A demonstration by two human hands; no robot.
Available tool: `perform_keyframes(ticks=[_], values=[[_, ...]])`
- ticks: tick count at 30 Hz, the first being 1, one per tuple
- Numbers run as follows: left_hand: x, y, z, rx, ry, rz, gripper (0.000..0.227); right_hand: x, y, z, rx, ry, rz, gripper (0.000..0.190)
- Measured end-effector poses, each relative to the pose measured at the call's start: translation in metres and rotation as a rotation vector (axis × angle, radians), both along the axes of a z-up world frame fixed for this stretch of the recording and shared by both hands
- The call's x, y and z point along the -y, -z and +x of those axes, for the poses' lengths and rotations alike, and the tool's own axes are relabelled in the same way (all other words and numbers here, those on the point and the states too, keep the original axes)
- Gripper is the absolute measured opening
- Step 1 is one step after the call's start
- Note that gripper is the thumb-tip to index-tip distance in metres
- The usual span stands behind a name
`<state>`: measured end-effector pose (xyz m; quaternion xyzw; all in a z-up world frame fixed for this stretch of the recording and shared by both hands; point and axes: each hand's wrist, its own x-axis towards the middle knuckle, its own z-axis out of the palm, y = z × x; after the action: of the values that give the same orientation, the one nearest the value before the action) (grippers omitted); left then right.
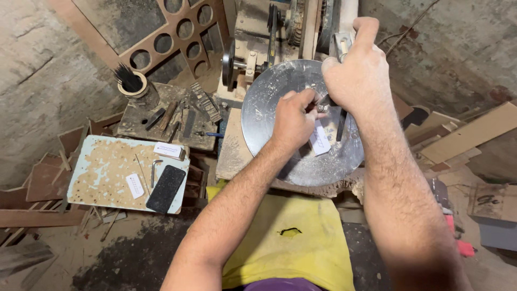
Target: The person uses a scroll saw to cut a small wooden block, carefully guiding the wood into the reciprocating blade and adjusting the saw's arm position.
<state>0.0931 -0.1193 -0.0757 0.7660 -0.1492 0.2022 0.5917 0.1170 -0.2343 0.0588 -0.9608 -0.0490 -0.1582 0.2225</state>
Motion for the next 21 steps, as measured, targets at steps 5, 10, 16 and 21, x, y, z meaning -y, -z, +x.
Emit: perform_keyframes(ticks=[5, 10, 16, 21], values=[[0.002, 0.001, 0.0, 0.082, -0.015, 0.011, 0.021, -0.007, 0.025, -0.068, 0.328, -0.048, 0.173, 0.071], [-0.008, -0.007, -0.003, -0.015, 0.041, 0.104, 0.027, -0.024, 0.049, -0.118, 0.477, -0.172, 0.406, 0.054], [-0.032, -0.023, -0.043, -0.268, -0.085, 0.268, 0.062, -0.01, -0.012, -0.084, 0.875, -0.208, -0.297, 0.007], [-0.019, -0.029, -0.078, -0.465, -0.1, 0.346, 0.092, -0.016, -0.047, -0.01, 0.554, -0.297, 0.018, 0.007]])
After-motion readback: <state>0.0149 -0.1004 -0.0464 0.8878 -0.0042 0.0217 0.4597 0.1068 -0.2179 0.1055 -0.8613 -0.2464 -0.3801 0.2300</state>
